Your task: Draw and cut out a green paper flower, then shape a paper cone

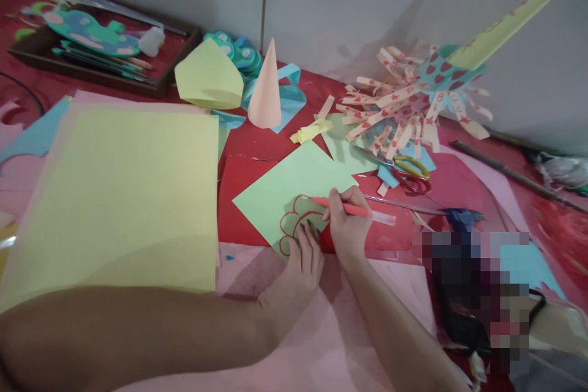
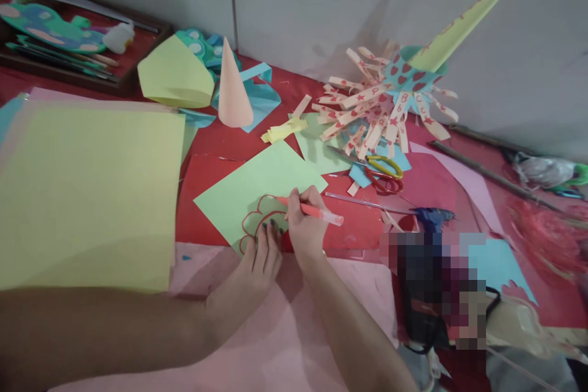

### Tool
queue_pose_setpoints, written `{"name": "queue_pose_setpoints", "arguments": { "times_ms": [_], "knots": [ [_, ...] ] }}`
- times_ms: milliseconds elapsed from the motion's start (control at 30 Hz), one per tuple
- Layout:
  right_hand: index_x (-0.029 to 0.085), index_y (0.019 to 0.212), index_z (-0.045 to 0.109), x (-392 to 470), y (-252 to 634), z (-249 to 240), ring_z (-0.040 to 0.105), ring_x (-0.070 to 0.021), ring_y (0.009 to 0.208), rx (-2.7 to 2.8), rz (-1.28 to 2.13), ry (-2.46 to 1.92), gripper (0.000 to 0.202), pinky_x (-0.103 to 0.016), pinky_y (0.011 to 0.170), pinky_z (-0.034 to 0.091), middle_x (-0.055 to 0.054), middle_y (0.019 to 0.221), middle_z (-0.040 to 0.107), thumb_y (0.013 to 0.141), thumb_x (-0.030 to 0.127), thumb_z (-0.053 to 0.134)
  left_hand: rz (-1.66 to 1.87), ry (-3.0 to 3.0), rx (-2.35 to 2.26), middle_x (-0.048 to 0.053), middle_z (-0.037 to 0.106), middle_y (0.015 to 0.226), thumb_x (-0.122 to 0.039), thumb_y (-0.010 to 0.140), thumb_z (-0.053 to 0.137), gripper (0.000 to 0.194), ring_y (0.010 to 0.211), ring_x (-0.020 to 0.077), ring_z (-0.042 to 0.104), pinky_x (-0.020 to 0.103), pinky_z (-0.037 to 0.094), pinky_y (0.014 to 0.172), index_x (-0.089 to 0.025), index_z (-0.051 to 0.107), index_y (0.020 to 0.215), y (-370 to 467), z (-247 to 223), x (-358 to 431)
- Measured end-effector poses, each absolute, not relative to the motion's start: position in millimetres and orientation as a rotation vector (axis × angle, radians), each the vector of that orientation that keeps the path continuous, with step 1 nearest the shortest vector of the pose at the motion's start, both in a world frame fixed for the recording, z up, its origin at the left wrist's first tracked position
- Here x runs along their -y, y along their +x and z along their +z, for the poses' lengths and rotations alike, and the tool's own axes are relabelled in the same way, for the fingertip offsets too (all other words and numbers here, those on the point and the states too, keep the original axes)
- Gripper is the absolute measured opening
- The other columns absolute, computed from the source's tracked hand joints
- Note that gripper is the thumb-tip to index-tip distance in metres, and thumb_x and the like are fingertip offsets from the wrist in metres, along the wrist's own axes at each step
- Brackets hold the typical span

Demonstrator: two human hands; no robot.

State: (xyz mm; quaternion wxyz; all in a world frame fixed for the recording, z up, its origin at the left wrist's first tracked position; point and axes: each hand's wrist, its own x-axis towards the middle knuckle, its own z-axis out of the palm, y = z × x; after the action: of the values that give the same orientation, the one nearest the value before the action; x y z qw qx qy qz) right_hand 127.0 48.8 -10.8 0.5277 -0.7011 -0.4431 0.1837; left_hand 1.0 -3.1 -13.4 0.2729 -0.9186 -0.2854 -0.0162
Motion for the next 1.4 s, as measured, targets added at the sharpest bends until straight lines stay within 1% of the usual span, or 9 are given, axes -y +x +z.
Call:
{"name": "queue_pose_setpoints", "arguments": {
  "times_ms": [133,333,533,733,867,1033,1133,1267,1400],
  "knots": [
    [0.024,0.056,0.029,-47.3,127.9,-12.0,0.035,-0.0091,0.037,1.036,0.374,-1.708,0.035,-0.025,0.042,0.032,0.009,0.039,0.036,0.082,0.029,0.053,-0.063,-2.472,0.771,0.019,0.063,0.116,-0.018,0.082,0.038,0.043,0.106,0.0270,0.061,0.038,0.049,0.085,-0.004,0.061,0.115,1.1,-13.1,2.5],
    [0.025,0.057,0.031,-45.9,126.5,-11.5,0.036,-0.0096,0.035,1.007,0.428,-1.679,0.034,-0.025,0.041,0.032,0.009,0.038,0.035,0.084,0.029,0.052,-0.078,-2.492,0.774,0.019,0.064,0.115,-0.016,0.081,0.038,0.042,0.105,0.0269,0.062,0.039,0.048,0.085,-0.004,0.062,0.113,0.8,-11.1,2.4],
    [0.024,0.056,0.028,-47.1,127.4,-8.8,0.033,-0.0093,0.043,1.066,0.319,-1.704,0.033,-0.024,0.044,0.032,0.008,0.046,0.030,0.080,0.025,0.050,-0.069,-2.482,0.777,0.018,0.064,0.115,-0.017,0.082,0.037,0.042,0.105,0.0270,0.061,0.039,0.048,0.085,-0.005,0.062,0.114,0.9,-12.1,2.5],
    [0.023,0.055,0.027,-46.9,127.5,-6.9,0.030,-0.0090,0.045,1.050,0.279,-1.713,0.033,-0.022,0.044,0.031,0.008,0.048,0.027,0.079,0.023,0.050,-0.077,-2.498,0.775,0.021,0.063,0.116,-0.017,0.081,0.039,0.042,0.105,0.0277,0.061,0.040,0.048,0.085,-0.002,0.061,0.114,1.0,-13.0,2.0],
    [0.023,0.056,0.027,-46.6,127.5,-7.7,0.031,-0.0091,0.044,1.068,0.306,-1.715,0.034,-0.023,0.044,0.031,0.008,0.047,0.029,0.080,0.024,0.050,-0.075,-2.488,0.765,0.020,0.064,0.115,-0.018,0.082,0.038,0.043,0.105,0.0278,0.062,0.039,0.049,0.084,-0.004,0.062,0.114,0.2,-12.8,2.4],
    [0.023,0.054,0.027,-47.2,127.8,-6.8,0.031,-0.0084,0.044,1.054,0.269,-1.709,0.032,-0.022,0.044,0.032,0.008,0.048,0.027,0.076,0.021,0.050,-0.071,-2.473,0.762,0.017,0.065,0.115,-0.017,0.081,0.037,0.043,0.105,0.0271,0.062,0.039,0.049,0.084,-0.007,0.063,0.114,0.3,-12.3,2.6],
    [0.023,0.053,0.028,-47.2,128.2,-7.5,0.033,-0.0084,0.043,1.020,0.310,-1.692,0.030,-0.022,0.044,0.033,0.008,0.048,0.028,0.075,0.020,0.049,-0.076,-2.473,0.762,0.017,0.065,0.115,-0.019,0.081,0.037,0.043,0.104,0.0277,0.062,0.039,0.049,0.083,-0.006,0.063,0.114,0.9,-12.7,2.2],
    [0.023,0.054,0.029,-47.2,128.2,-9.2,0.037,-0.0091,0.043,0.968,0.388,-1.641,0.030,-0.023,0.047,0.040,0.008,0.049,0.028,0.075,0.022,0.051,-0.086,-2.486,0.768,0.020,0.063,0.116,-0.020,0.081,0.039,0.043,0.105,0.0286,0.061,0.040,0.049,0.084,-0.003,0.062,0.114,1.3,-13.5,2.0],
    [0.024,0.054,0.027,-47.2,127.4,-9.8,0.035,-0.0088,0.043,0.958,0.419,-1.612,0.032,-0.024,0.048,0.042,0.008,0.051,0.024,0.074,0.022,0.052,-0.085,-2.495,0.771,0.019,0.064,0.115,-0.019,0.082,0.039,0.042,0.104,0.0274,0.062,0.040,0.049,0.084,-0.005,0.062,0.114,1.3,-12.8,1.9]
  ]
}}
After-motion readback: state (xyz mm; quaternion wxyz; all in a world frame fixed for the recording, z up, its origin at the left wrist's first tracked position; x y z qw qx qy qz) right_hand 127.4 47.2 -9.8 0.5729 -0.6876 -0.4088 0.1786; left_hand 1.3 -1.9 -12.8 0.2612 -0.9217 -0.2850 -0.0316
